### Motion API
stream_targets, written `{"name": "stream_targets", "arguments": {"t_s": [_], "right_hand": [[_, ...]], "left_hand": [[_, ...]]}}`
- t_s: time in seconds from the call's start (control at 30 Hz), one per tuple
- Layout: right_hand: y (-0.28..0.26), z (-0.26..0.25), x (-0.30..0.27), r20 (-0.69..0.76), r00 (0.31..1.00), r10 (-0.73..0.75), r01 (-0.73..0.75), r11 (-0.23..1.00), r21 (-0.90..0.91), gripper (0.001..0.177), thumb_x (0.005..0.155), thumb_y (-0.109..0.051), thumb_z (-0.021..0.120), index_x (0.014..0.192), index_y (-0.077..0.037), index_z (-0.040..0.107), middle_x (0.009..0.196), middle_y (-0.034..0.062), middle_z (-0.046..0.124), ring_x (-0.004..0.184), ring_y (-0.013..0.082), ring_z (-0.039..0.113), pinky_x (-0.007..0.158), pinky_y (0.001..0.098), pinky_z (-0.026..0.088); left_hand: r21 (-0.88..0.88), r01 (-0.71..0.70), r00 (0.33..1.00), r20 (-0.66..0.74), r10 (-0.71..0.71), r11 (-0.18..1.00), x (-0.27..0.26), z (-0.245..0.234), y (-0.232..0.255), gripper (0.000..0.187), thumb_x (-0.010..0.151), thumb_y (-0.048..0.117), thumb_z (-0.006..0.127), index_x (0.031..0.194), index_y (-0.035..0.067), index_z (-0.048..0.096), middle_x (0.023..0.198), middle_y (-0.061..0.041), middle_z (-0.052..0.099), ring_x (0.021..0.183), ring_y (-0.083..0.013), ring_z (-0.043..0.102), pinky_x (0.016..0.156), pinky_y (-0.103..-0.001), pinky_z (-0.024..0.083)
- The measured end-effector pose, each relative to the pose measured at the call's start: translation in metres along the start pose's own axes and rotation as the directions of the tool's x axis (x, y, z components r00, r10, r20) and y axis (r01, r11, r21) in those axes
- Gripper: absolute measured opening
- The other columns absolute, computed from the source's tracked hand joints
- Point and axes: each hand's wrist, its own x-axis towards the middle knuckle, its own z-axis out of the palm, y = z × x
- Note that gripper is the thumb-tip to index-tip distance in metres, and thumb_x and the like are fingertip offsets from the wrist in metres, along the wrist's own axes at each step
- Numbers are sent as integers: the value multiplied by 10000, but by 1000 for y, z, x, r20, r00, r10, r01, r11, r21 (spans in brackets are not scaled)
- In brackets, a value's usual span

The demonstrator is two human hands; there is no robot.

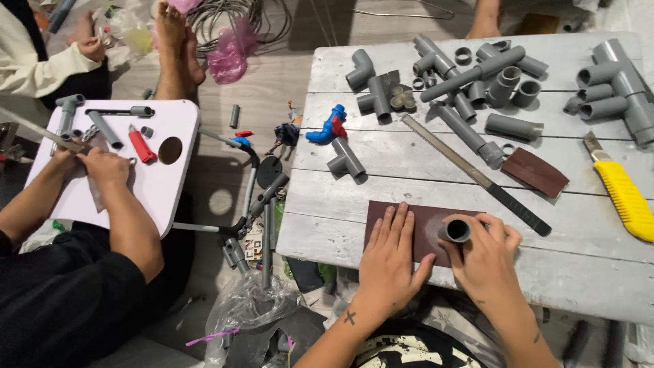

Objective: Sanding and filing the ends of PVC pipes to prepare them for assembly using sandpaper, a file, and a hacksaw blade.

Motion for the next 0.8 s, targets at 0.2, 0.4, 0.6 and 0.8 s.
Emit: {"name": "stream_targets", "arguments": {"t_s": [0.2,0.4,0.6,0.8], "right_hand": [[10,15,-5,0,1000,-31,31,997,67,381,776,-174,767,1145,-152,674,1082,-26,672,1124,234,531,1055,457,254],[9,1,-7,9,1000,-1,2,1000,-22,359,808,-240,770,1152,-179,687,1045,-35,687,1133,254,532,1039,466,260],[3,4,3,-33,999,-29,30,999,12,373,785,-170,787,1145,-170,690,1066,-53,678,1082,213,529,1012,451,249],[4,12,-7,-51,998,-25,23,998,-50,358,824,-280,776,1159,-265,650,1042,-103,699,1143,198,568,1005,442,287]], "left_hand": [[55,13,999,50,-16,998,-2,10,-4,714,1010,404,448,1506,-101,354,1632,-268,303,1526,-394,280,1227,-494,227],[24,1,1000,-7,-1,1000,0,3,-1,696,968,364,559,1460,-111,427,1593,-264,378,1490,-396,356,1202,-477,283],[35,14,1000,-7,-14,999,0,7,-5,725,948,382,598,1486,-66,411,1615,-210,366,1491,-375,370,1201,-478,304],[112,-20,999,-23,23,993,-4,25,-14,739,932,436,627,1479,-35,467,1584,-221,425,1462,-391,402,1204,-484,278]]}}
